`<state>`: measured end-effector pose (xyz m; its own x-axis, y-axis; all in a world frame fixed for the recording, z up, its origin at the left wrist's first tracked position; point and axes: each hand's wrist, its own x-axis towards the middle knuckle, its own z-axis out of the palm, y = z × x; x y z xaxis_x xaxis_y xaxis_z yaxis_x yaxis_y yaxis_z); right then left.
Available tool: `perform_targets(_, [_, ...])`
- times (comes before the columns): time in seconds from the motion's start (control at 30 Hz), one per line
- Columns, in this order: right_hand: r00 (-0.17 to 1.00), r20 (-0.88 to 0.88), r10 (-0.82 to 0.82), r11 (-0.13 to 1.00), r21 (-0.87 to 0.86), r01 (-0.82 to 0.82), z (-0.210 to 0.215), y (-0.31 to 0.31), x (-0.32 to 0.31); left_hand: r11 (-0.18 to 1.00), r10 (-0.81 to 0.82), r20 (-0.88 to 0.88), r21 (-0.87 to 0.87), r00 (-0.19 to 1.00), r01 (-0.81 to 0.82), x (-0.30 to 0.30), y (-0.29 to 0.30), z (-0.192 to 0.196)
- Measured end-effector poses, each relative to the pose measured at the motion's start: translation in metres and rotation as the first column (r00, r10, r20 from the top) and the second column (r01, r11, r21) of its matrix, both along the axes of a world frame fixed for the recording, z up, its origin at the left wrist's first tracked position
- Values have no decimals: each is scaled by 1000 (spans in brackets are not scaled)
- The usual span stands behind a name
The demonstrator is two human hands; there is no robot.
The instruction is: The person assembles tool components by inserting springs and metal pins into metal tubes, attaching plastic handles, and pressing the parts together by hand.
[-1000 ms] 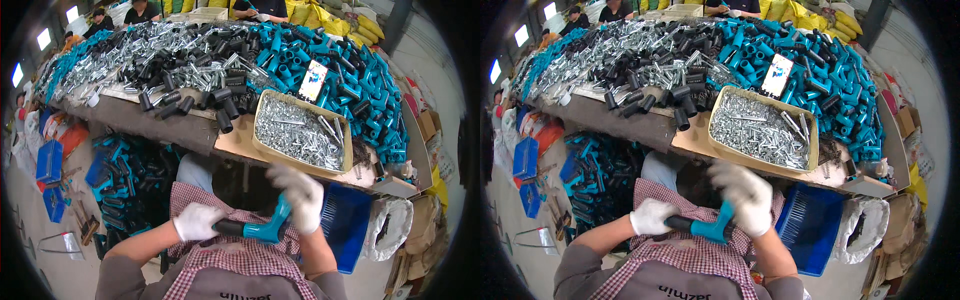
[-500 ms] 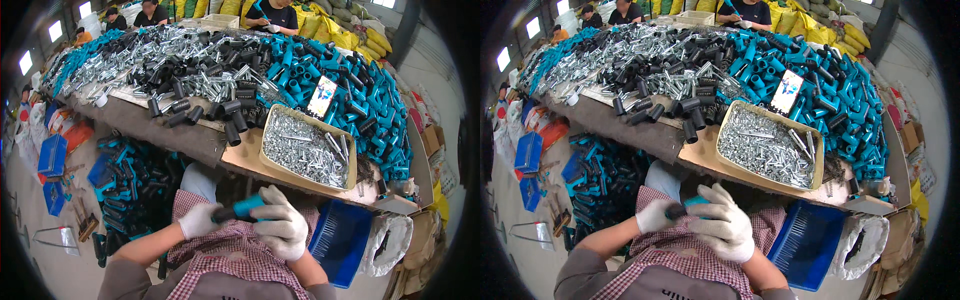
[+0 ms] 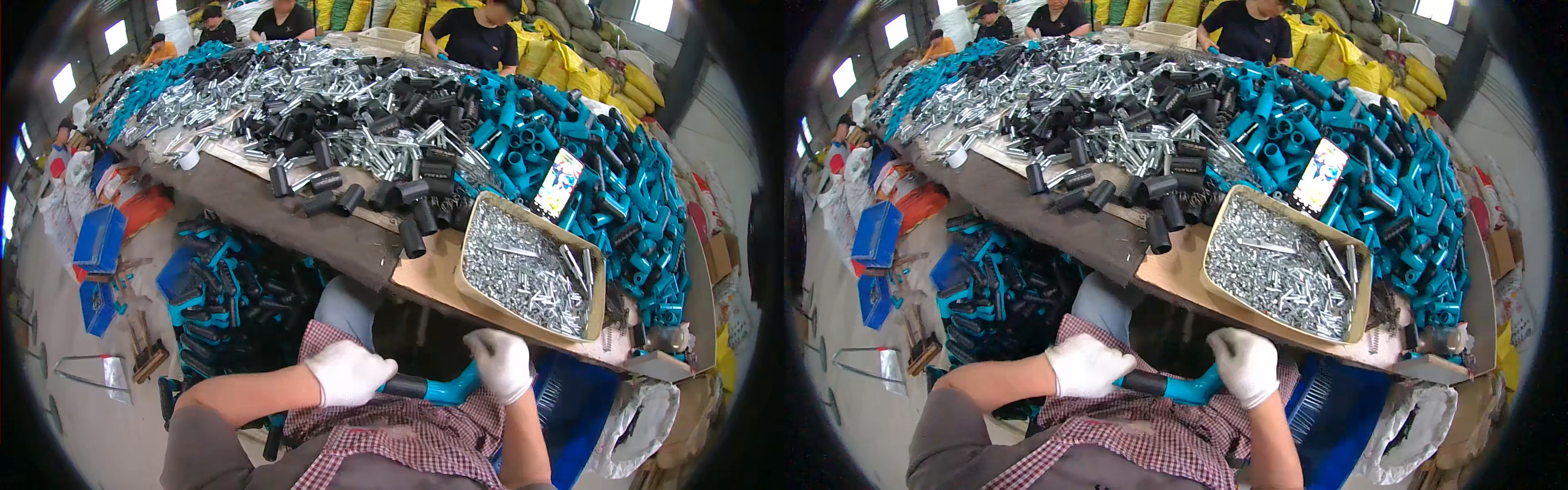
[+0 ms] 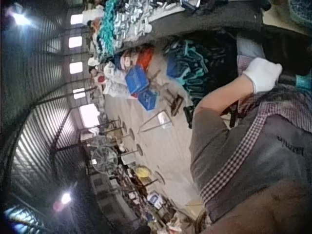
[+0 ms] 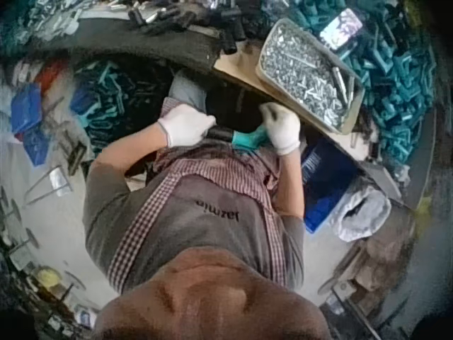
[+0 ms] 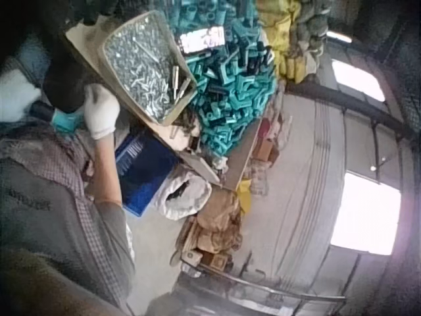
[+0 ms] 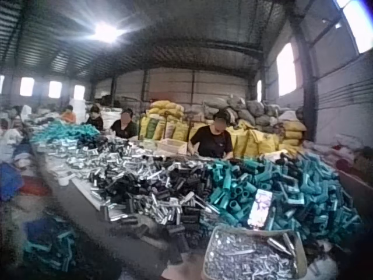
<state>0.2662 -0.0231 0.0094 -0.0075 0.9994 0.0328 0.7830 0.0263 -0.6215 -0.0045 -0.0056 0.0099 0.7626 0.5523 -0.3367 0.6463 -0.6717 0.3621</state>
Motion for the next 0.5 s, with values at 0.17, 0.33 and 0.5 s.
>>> perform_targets(0.17, [827, -401, 395, 895, -35, -444, -33, 0, -28, 870, -431, 218, 358, 876, 339, 7, 54, 25])
perform_targets(0.33, [655, -754, 55, 795, -364, -486, -39, -3, -41, 766, 340, 412, 400, 846, -503, -23, 208, 41])
perform_targets(0.5, [567, -822, -62, 812, -372, -450, -44, -7, -41, 720, 436, 140, 539, 889, -438, -52, 314, -1])
